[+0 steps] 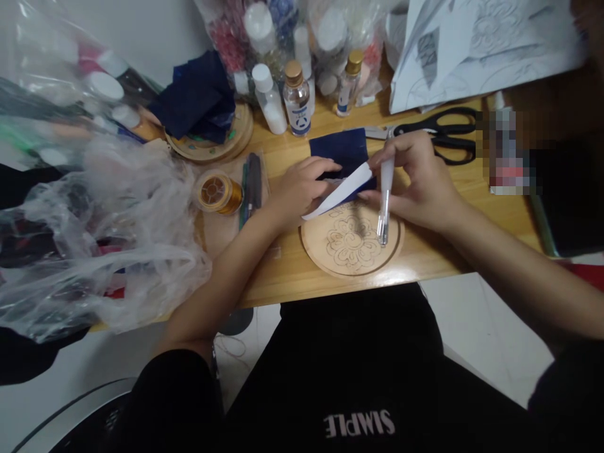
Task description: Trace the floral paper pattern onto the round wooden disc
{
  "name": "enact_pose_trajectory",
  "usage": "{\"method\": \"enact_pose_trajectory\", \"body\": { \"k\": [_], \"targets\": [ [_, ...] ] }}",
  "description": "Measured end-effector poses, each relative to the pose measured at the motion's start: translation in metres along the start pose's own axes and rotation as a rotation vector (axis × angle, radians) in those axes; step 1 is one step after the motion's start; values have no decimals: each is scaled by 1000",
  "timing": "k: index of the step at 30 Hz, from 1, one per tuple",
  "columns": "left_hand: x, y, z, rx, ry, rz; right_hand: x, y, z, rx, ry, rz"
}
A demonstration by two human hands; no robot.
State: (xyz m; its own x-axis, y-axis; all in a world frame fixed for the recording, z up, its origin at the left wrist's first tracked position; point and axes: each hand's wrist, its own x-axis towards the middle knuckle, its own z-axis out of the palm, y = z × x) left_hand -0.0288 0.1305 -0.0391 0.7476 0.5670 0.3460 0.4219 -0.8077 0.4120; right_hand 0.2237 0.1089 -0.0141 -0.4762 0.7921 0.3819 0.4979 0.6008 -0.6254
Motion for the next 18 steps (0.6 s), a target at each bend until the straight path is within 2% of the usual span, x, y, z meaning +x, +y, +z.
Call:
{"method": "enact_pose_trajectory", "body": {
  "k": [12, 18],
  "targets": [
    [0, 2, 1, -28, 14, -28, -2, 5, -1, 8, 26, -17],
    [-2, 4, 2, -18, 37, -35, 0, -9, -8, 196, 73, 35]
  ]
}}
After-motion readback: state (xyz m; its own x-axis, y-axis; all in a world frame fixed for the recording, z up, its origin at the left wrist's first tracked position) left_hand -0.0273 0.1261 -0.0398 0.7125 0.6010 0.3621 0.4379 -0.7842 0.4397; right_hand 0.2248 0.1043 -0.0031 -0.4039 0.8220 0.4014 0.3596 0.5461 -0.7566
